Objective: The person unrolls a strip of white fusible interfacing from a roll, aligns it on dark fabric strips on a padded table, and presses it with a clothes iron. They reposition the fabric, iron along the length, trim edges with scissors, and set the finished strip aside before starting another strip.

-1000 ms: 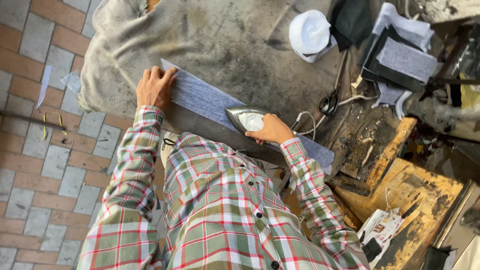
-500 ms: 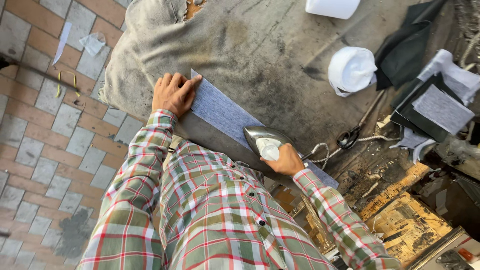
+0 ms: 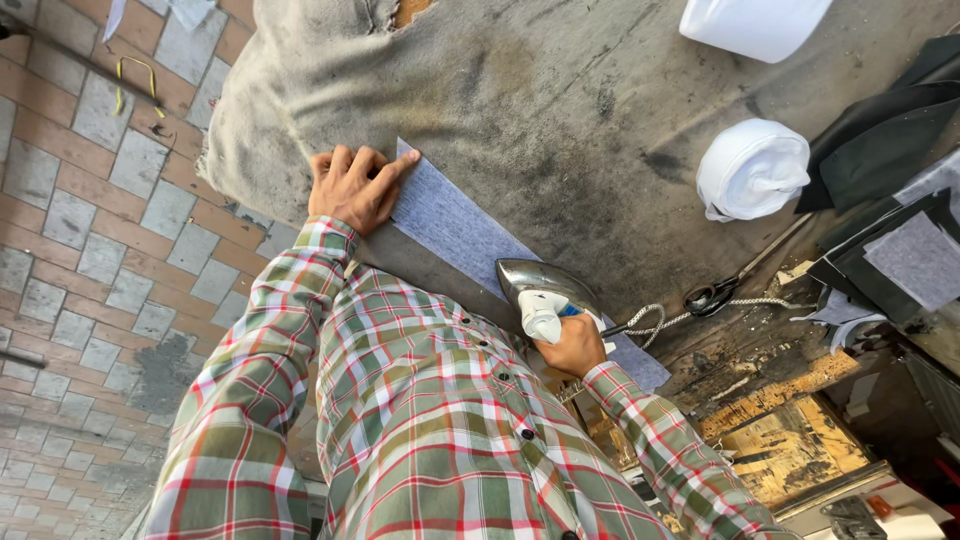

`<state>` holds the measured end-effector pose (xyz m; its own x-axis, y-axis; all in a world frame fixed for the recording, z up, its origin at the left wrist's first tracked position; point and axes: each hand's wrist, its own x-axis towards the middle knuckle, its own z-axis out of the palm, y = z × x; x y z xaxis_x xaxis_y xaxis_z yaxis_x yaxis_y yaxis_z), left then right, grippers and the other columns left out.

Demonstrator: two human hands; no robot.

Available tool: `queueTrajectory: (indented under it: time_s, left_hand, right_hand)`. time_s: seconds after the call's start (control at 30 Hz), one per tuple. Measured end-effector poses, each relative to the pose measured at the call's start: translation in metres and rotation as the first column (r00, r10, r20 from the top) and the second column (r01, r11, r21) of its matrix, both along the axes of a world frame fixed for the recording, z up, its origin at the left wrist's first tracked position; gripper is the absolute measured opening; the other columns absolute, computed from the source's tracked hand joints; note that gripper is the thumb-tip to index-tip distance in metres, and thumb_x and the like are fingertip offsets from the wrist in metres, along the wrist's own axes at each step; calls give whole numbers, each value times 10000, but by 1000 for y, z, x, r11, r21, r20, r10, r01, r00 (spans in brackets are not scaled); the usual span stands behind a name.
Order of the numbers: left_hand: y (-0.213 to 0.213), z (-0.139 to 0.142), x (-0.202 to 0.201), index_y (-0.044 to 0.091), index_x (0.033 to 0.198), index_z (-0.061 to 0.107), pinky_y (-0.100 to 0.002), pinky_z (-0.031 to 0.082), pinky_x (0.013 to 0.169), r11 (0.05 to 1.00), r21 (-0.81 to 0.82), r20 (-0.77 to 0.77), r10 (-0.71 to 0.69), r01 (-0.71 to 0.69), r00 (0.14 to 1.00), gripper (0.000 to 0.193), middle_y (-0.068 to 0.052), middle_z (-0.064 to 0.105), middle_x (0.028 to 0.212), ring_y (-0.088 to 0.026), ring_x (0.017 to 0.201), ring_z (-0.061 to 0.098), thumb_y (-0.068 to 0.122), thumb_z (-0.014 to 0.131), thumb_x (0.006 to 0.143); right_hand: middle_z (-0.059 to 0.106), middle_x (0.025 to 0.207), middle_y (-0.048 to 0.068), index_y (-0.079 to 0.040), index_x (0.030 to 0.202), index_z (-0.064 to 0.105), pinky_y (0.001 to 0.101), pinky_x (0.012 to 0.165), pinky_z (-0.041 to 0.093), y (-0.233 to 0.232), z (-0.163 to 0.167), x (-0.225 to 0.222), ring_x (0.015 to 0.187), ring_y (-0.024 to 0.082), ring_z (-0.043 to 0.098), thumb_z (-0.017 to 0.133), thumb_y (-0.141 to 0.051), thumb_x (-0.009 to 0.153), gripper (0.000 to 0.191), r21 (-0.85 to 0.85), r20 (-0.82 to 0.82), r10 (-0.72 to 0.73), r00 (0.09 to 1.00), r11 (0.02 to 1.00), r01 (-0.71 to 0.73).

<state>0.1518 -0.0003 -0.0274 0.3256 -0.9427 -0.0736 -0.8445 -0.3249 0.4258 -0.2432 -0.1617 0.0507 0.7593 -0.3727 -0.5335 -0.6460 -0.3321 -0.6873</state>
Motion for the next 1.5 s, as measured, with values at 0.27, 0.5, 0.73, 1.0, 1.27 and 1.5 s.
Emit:
queueTrajectory:
  time_s: [0.27, 0.5, 0.73, 1.0, 1.27, 1.5]
  left_hand:
    - [1, 6, -2, 351, 1519, 616, -444, 367, 942, 1000, -17, 21, 4, -3, 1000, 606, 18, 551, 1051, -234, 989, 513, 191, 778, 958]
    - [7, 5, -8, 301, 1435, 663, -444, 368, 989, 993, -122, 52, 4, 2, 999, 482, 0, 550, 1092, -251, 1051, 504, 174, 769, 982]
    - [16, 9, -18, 302, 1342, 689, -467, 329, 1015, 957, -288, 139, 59, -17, 989, 430, -17, 554, 1074, -265, 1114, 491, 134, 760, 953]
    - [16, 15, -6, 333, 1256, 706, -460, 343, 997, 940, -339, 32, 62, -48, 998, 356, 9, 566, 1071, -243, 1100, 503, 176, 771, 943]
    - [10, 12, 39, 358, 1311, 696, -426, 366, 945, 932, -279, 163, -190, 230, 968, 405, 0, 571, 1108, -234, 1098, 508, 262, 757, 921]
    - [2, 10, 82, 372, 1342, 693, -408, 409, 920, 887, -269, 181, -335, 374, 925, 453, -22, 558, 1085, -237, 1065, 511, 327, 731, 893]
  right_hand:
    - [679, 664, 208, -20, 697, 729, 446, 588, 563, -3, 8, 7, 671, 387, 721, 769, -230, 757, 222, 40, -93, -47, 995, 998, 51]
    - [679, 693, 243, -12, 738, 757, 465, 617, 556, 11, 5, -6, 672, 421, 695, 802, -269, 712, 262, -216, -44, -85, 995, 974, 73]
    - [667, 611, 131, 17, 790, 732, 360, 488, 484, -23, 18, -61, 503, 205, 643, 823, -309, 767, 340, 224, -100, -115, 988, 965, 135]
    - [627, 516, 45, -5, 692, 700, 306, 466, 483, -4, 63, 5, 450, 117, 634, 823, -335, 780, 362, 30, -287, -85, 954, 995, 97]
    - [619, 526, 27, -18, 698, 693, 296, 465, 465, 14, 40, 130, 447, 106, 600, 810, -338, 796, 354, 141, -216, -35, 976, 988, 66]
    - [601, 571, 11, -39, 780, 619, 302, 432, 447, 17, 18, 167, 456, 114, 572, 861, -255, 786, 324, 286, -257, -109, 960, 940, 183]
